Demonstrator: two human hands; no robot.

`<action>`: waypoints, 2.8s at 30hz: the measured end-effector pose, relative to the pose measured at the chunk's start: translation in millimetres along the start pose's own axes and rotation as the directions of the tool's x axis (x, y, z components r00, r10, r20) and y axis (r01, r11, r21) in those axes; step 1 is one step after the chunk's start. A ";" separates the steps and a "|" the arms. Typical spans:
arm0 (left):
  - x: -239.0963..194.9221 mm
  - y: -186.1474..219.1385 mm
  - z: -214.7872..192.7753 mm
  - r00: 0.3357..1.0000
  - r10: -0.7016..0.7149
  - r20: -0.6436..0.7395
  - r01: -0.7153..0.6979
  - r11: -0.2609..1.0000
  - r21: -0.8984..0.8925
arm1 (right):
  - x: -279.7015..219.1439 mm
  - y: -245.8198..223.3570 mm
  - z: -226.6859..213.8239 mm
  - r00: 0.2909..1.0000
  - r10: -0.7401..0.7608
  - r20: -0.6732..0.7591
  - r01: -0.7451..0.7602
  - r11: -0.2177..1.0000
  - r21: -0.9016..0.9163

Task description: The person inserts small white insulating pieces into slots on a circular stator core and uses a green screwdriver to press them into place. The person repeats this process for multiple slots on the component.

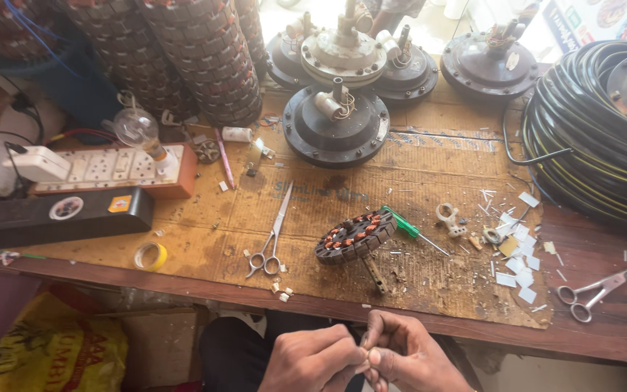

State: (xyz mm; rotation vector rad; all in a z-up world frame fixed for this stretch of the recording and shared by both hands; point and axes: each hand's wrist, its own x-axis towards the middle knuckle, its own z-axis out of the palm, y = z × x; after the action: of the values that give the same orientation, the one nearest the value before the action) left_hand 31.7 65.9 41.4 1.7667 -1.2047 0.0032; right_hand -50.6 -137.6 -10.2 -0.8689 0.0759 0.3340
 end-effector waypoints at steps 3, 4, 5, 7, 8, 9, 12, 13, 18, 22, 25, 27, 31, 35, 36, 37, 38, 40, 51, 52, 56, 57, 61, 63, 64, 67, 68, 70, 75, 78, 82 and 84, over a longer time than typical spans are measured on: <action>8.0 2.5 2.4 0.999 -0.031 -0.011 0.032 0.999 0.038 | 1.1 -4.2 -3.4 0.997 0.067 -0.030 -0.063 0.991 0.118; 10.9 4.1 5.9 0.996 -0.083 -0.017 0.083 0.997 -0.006 | -0.6 -5.0 -6.8 0.995 0.061 -0.080 -0.051 0.991 0.124; 13.8 5.9 9.5 0.991 -0.134 -0.021 0.133 0.990 -0.051 | -3.6 -5.9 -11.2 0.990 0.056 -0.131 -0.039 0.991 0.130; 18.5 6.8 10.0 0.991 -0.136 -0.013 0.136 0.990 -0.039 | -7.1 -3.0 -19.0 0.985 0.008 -0.170 0.026 0.980 0.200; 22.9 3.9 8.8 0.997 -0.082 -0.006 0.082 0.997 0.014 | -7.2 -2.3 -24.4 0.986 -0.038 -0.161 0.079 0.963 0.257; 26.0 1.2 7.3 1.000 -0.027 0.004 0.027 0.997 0.068 | -7.6 -0.9 -29.9 0.984 -0.083 -0.156 0.129 0.941 0.314; 39.9 -17.5 7.5 0.992 0.109 0.061 -0.124 0.925 0.359 | -13.2 2.0 -49.7 0.972 -0.162 -0.170 0.216 0.903 0.371; 43.6 -25.1 7.5 0.994 0.102 0.042 -0.110 0.902 0.417 | -16.3 2.1 -57.0 0.961 -0.179 -0.210 0.244 0.906 0.344; 57.3 -66.2 13.5 0.994 0.064 -0.087 -0.017 0.888 0.460 | -41.7 0.7 -85.5 0.843 -0.296 -0.448 0.409 0.895 0.178; 69.3 -98.4 33.0 0.964 0.089 -0.252 -0.028 0.971 0.236 | -71.1 -9.1 -89.6 0.820 -0.486 -0.301 0.539 0.834 0.119; 80.1 -91.1 36.0 0.914 0.130 -0.385 -0.033 0.968 0.248 | -71.9 -32.1 -73.4 0.797 -0.527 -0.293 0.562 0.826 0.042; 83.9 -80.1 33.5 0.939 0.024 -0.342 0.055 0.974 0.219 | -72.5 -43.6 -57.7 0.767 -0.579 -0.277 0.586 0.807 -0.064; 95.9 -58.3 26.3 0.951 -0.160 -0.263 0.198 0.972 0.125 | -56.8 -62.4 -33.9 0.666 -0.707 -0.238 0.511 0.664 -0.546; 99.0 -42.6 20.8 0.945 -0.172 -0.278 0.197 0.978 0.064 | -6.5 -76.7 -24.4 0.494 -0.865 0.081 0.461 0.181 -0.869; 100.1 -41.6 19.2 0.946 -0.183 -0.269 0.203 0.978 0.048 | 5.3 -80.0 -23.2 0.477 -0.876 0.068 0.415 0.156 -0.897; 101.5 -41.2 18.2 0.946 -0.194 -0.259 0.209 0.977 0.031 | 14.6 -83.2 -22.1 0.460 -0.886 0.056 0.366 0.132 -0.921; 103.6 -41.7 16.4 0.946 -0.203 -0.253 0.217 0.976 0.026 | 24.1 -87.0 -21.4 0.459 -0.876 0.147 0.355 0.029 -0.934; 106.8 -43.5 12.8 0.945 -0.222 -0.239 0.234 0.972 0.021 | 40.5 -93.3 -20.4 0.459 -0.827 0.324 0.337 -0.175 -0.925; 111.3 -57.1 8.5 0.976 -0.143 -0.163 0.150 0.988 0.030 | 51.0 -101.6 -11.0 0.469 -0.778 0.417 0.173 -0.382 -0.908; 112.0 -56.6 9.3 0.976 -0.147 -0.162 0.151 0.988 0.017 | 49.5 -103.0 -8.1 0.484 -0.766 0.422 0.170 -0.391 -0.905; 115.0 -54.3 11.2 0.974 -0.165 -0.154 0.166 0.986 -0.005 | 46.0 -113.4 5.8 0.575 -0.736 0.359 0.157 -0.331 -0.930; 115.9 -53.9 11.4 0.976 -0.152 -0.158 0.153 0.988 -0.004 | 43.5 -117.6 9.2 0.601 -0.722 0.342 0.156 -0.314 -0.937; 118.5 -53.0 15.5 0.966 -0.202 -0.160 0.198 0.979 -0.043 | 37.5 -126.3 18.2 0.670 -0.693 0.266 0.114 -0.258 -0.959; 119.9 -53.1 18.8 0.956 -0.243 -0.166 0.238 0.970 -0.048 | 37.5 -124.7 18.9 0.663 -0.708 0.242 0.113 -0.225 -0.968; 120.6 -53.1 20.9 0.950 -0.262 -0.170 0.257 0.965 -0.051 | 37.9 -123.6 18.1 0.659 -0.716 0.232 0.112 -0.211 -0.971; 122.5 -51.7 28.1 0.930 -0.296 -0.216 0.298 0.954 -0.027 | 41.5 -120.5 12.3 0.639 -0.734 0.230 0.111 -0.208 -0.972; 123.0 -51.3 29.9 0.927 -0.299 -0.226 0.303 0.953 -0.017 | 42.8 -120.3 9.6 0.638 -0.735 0.229 0.109 -0.208 -0.972; 124.3 -50.1 33.4 0.921 -0.302 -0.247 0.312 0.950 0.001 | 44.4 -121.2 3.7 0.636 -0.737 0.229 0.105 -0.211 -0.972; 129.4 -47.2 44.8 0.922 -0.271 -0.276 0.301 0.951 0.073 | 42.3 -124.1 -9.4 0.578 -0.693 0.430 0.151 -0.428 -0.891; 129.8 -48.2 43.0 0.941 -0.219 -0.256 0.251 0.963 0.099 | 40.9 -123.0 -12.5 0.589 -0.686 0.427 0.130 -0.441 -0.888; 129.1 -51.2 23.9 0.978 -0.082 -0.192 0.105 0.988 0.109 | 40.0 -126.5 -10.0 0.649 -0.702 0.292 0.160 -0.248 -0.955; 126.8 -52.1 11.9 0.927 -0.374 0.010 0.374 0.927 -0.041 | 42.4 -127.8 -6.6 0.661 -0.716 0.227 0.163 -0.158 -0.974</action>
State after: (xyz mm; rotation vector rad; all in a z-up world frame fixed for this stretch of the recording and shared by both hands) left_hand 128.3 -30.4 59.3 1.9331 -0.8449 -0.2474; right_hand 30.6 -208.0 71.2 -2.3784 -0.1358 -0.7400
